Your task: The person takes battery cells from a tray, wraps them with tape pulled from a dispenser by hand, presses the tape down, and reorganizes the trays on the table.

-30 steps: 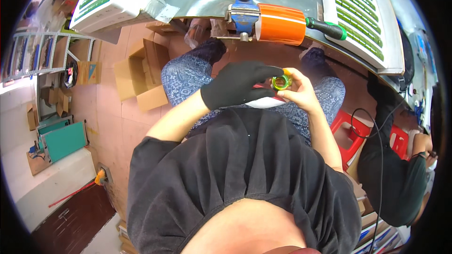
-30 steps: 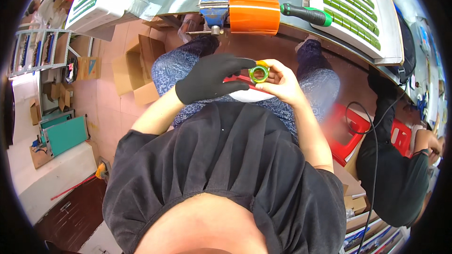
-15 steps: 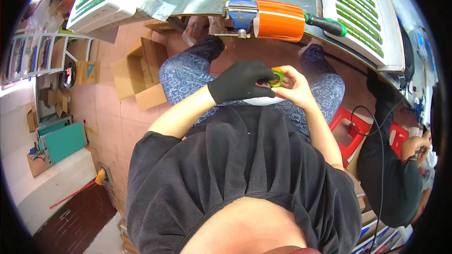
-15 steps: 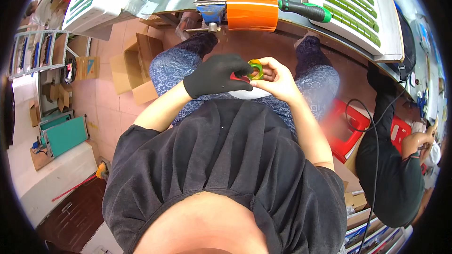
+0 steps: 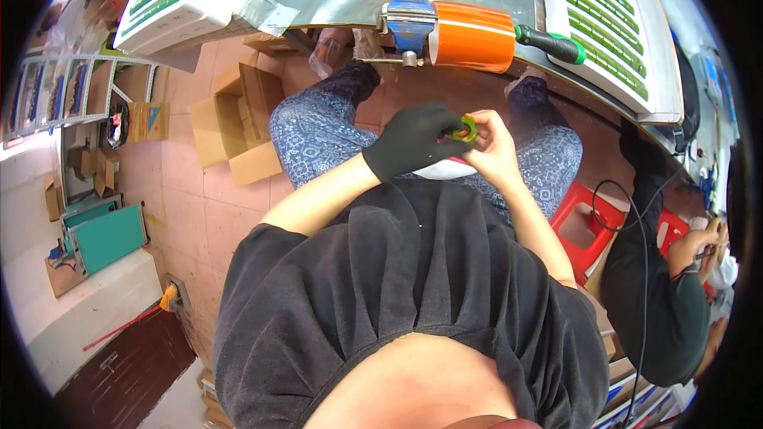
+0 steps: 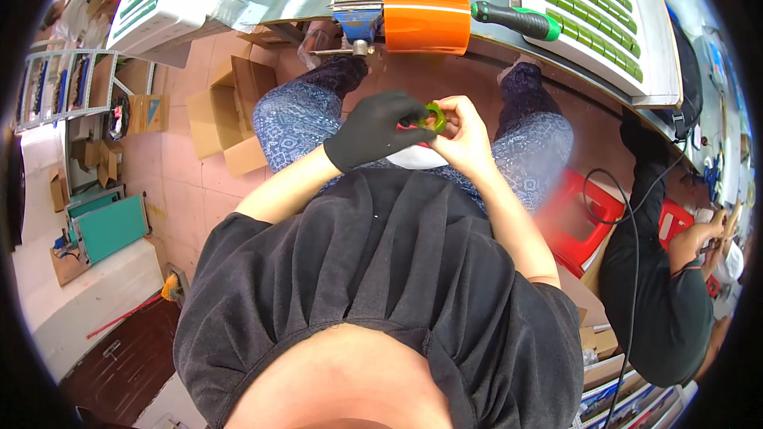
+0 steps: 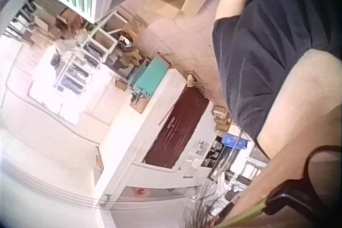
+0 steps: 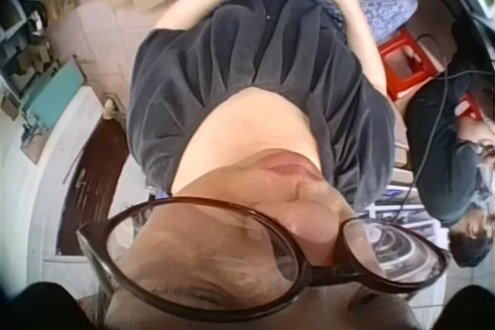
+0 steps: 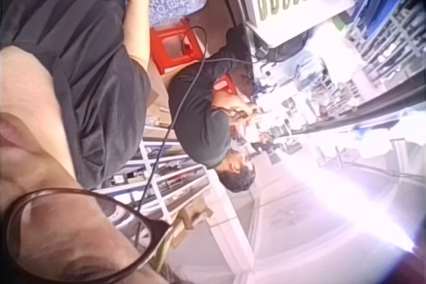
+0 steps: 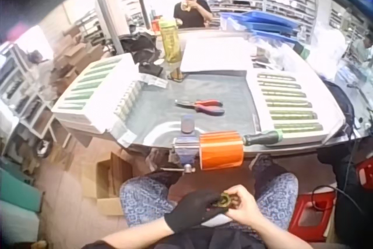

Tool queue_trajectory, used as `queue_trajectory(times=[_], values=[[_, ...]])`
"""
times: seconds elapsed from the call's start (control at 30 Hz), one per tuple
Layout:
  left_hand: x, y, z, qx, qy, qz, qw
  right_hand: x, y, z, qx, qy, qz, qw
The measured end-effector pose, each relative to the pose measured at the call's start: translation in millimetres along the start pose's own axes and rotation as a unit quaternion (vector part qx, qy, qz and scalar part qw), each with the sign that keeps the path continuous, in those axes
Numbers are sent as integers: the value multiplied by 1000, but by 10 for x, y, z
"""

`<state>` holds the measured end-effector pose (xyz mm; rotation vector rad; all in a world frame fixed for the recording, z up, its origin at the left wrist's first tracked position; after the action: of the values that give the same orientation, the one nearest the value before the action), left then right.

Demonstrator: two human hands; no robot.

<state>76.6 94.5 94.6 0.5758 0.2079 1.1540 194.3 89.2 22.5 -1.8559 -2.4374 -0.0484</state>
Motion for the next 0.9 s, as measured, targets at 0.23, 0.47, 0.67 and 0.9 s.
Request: queue_trajectory(times=[0.23,0.47,0.67,0.9], values=[[-5,4,-67,-15,-19,23,999,-62,-55,58,-2,-26,18,999],[28,-34,-122,-35,30,38,998,-48,7,-20,-150,54,64,985],[7,-4,-106,-40,10,37,998,-98,-129,127,263,-82,8,961],[-18,-67,-113,-71,3,1,997,-190,-288,347,455,-210,-51,864]])
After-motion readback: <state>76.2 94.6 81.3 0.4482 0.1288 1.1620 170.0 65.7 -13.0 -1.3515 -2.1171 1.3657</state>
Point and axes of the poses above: each hand's wrist, its own x-axis towards the middle knuckle, its own y-axis out of the back of the hand, z = x × y, the point moved 10 cm from there along x, towards the middle knuckle, and after that the axes turned 10 degrees about y, right-handed, at the moved point
